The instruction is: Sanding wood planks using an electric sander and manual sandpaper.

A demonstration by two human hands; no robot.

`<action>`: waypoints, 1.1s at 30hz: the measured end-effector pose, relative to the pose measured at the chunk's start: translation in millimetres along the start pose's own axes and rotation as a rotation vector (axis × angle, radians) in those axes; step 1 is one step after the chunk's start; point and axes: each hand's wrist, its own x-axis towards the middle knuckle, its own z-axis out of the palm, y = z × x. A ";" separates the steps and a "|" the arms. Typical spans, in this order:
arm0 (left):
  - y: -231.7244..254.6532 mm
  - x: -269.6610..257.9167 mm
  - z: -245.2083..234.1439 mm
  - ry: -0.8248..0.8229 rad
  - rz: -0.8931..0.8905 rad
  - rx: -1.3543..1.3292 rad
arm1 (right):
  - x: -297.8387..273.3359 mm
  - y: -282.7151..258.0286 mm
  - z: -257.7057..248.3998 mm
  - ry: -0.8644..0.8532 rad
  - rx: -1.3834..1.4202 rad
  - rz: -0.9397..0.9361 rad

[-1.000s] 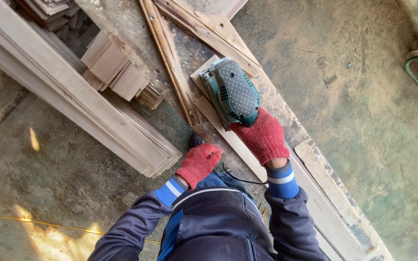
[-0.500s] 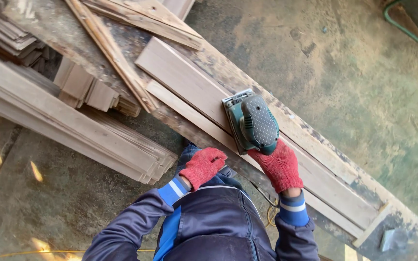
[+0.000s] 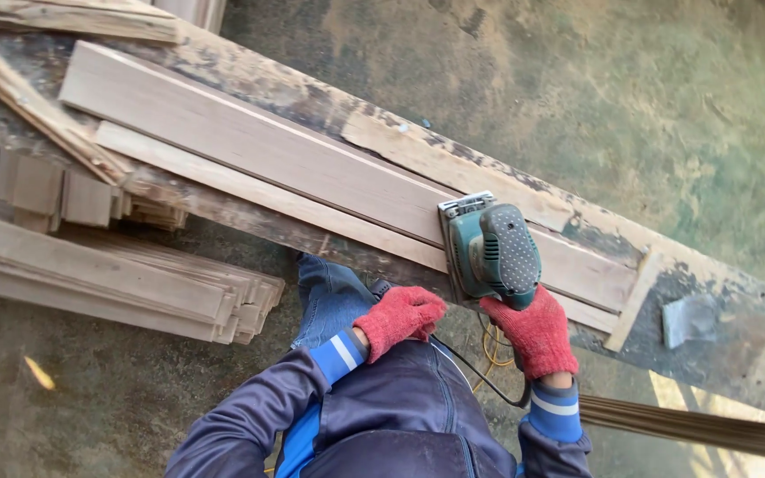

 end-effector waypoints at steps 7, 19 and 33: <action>2.1 -12.2 16.1 0.008 -0.074 -0.002 | 8.9 63.9 -19.7 0.057 0.078 0.091; 61.3 -16.1 13.8 -0.027 -0.084 0.113 | 1.2 -38.2 -2.9 -0.027 -0.090 -0.020; 88.2 -21.1 70.5 -0.160 -0.121 0.515 | 1.8 -37.2 -18.2 -0.189 -0.298 -0.173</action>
